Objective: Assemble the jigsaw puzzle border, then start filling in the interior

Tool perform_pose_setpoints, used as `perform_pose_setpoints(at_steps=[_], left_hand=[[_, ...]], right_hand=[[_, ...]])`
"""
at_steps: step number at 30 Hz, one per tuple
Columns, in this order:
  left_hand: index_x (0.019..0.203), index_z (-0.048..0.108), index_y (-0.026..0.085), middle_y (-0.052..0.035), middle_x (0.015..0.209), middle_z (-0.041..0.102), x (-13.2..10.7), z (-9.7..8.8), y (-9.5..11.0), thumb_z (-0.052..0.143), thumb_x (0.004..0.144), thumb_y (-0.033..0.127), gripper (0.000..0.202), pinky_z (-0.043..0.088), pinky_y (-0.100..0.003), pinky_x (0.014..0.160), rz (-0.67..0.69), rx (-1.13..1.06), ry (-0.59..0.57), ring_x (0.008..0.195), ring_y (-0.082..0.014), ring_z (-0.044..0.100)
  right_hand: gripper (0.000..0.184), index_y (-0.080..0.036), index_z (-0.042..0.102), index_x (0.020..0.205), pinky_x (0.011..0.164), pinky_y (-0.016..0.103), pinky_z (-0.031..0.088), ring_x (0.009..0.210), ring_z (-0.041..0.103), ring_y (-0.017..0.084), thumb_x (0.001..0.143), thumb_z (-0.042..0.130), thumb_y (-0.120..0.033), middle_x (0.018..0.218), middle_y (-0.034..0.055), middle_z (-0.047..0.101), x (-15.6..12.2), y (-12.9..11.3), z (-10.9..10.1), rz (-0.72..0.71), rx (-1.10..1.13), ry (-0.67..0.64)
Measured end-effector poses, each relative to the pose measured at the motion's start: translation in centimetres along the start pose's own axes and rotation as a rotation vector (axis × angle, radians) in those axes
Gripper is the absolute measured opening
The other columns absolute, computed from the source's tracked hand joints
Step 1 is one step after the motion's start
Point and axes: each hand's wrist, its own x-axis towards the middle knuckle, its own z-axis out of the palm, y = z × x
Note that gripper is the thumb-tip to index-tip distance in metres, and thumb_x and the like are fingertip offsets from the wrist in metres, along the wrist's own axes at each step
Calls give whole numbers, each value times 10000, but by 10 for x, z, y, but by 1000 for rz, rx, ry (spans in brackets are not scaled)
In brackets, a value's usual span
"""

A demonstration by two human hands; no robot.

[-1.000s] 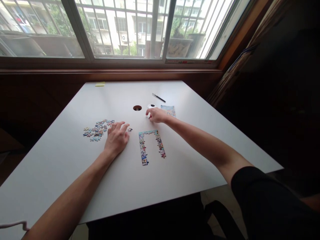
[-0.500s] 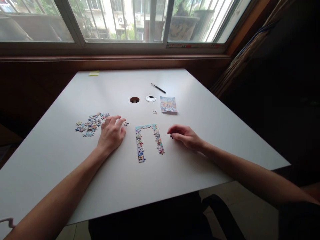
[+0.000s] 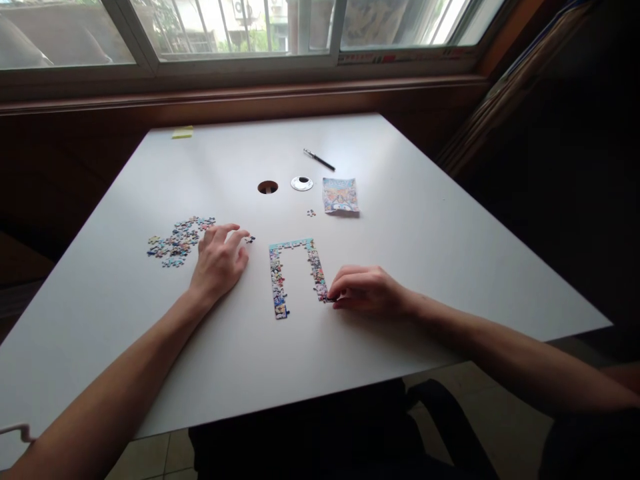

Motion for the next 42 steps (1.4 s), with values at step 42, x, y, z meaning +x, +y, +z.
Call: perform_pose_setpoints(at_steps=[42], left_hand=[[1135, 669, 225, -92, 1292, 587, 1, -2, 1, 496, 922, 211, 275, 353, -527, 1117, -16, -55, -29, 1245, -310, 458]], right_hand=[[59, -166, 622, 939, 658, 308, 367, 674, 510, 144, 966, 576, -140, 692, -4, 564, -1, -21, 7, -369, -722, -105]])
